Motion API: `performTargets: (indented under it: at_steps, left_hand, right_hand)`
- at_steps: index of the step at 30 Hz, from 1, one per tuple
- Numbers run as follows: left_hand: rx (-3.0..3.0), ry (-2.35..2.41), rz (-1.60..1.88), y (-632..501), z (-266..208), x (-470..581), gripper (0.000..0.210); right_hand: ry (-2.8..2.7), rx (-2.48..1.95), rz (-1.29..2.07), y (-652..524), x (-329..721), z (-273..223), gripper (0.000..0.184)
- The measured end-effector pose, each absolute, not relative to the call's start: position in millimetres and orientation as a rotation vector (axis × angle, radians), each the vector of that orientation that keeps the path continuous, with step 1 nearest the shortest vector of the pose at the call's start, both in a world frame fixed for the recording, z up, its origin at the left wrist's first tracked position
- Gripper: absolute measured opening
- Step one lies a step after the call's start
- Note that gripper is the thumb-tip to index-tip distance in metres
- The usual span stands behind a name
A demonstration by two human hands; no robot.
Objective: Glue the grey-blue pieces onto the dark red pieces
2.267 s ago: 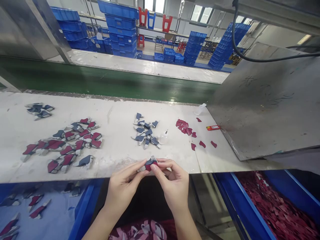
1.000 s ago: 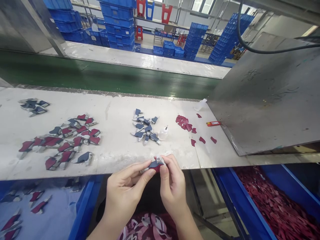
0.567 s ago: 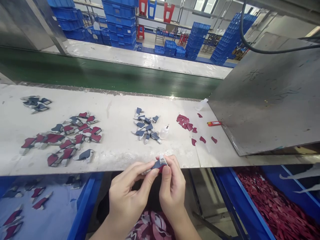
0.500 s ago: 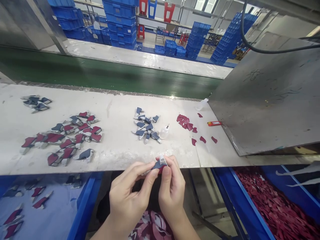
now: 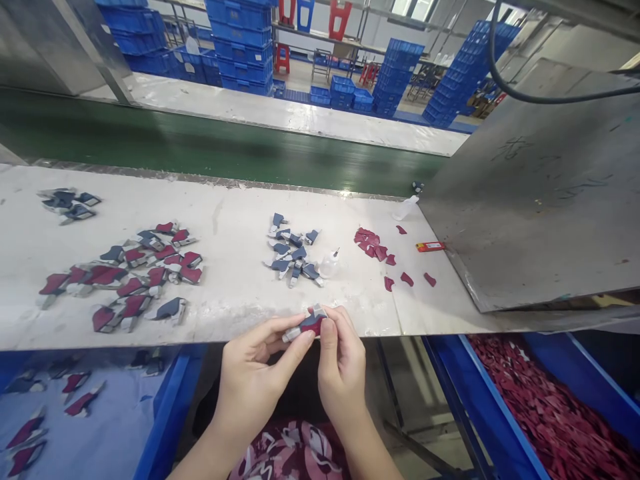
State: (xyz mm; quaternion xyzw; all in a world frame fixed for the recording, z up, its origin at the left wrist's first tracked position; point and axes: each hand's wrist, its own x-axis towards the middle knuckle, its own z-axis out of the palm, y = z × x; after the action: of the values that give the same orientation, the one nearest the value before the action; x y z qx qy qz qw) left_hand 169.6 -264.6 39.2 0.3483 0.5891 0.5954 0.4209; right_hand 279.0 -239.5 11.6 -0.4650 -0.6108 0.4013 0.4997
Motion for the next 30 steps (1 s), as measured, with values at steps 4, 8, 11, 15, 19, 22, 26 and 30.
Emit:
performTargets:
  at_steps: [4,8,11,15,19,22,26,30]
  left_hand:
    - [0.861,1.467,1.47,-261,34,167,0.02]
    - [0.945,1.487,1.455,-260,27,165,0.021]
    - [1.012,1.536,1.467,-261,21,166,0.02]
    - [1.027,1.526,1.445,-261,13,165,0.02]
    - [0.844,1.444,1.393,-256,11,158,0.02]
    - [0.716,1.433,1.394,-254,11,155,0.017]
    - [0.643,1.43,1.4,-253,12,155,0.016]
    - [0.632,1.428,1.402,-254,12,154,0.018]
  right_hand:
    - [-1.469,-1.098,1.101,-234,283,14,0.027]
    - [-1.477,-1.127,1.172,-230,285,14,0.02]
    - [-1.461,-1.172,1.173,-230,281,12,0.02]
    - [-1.356,-1.184,1.274,-227,278,5,0.026]
    - [-1.285,-1.117,1.492,-219,281,-3,0.033]
    - [-1.254,-1.143,1.557,-216,287,-3,0.052]
    - [-1.31,-1.188,1.513,-219,291,6,0.059]
    - [-1.481,-1.135,1.42,-219,288,9,0.038]
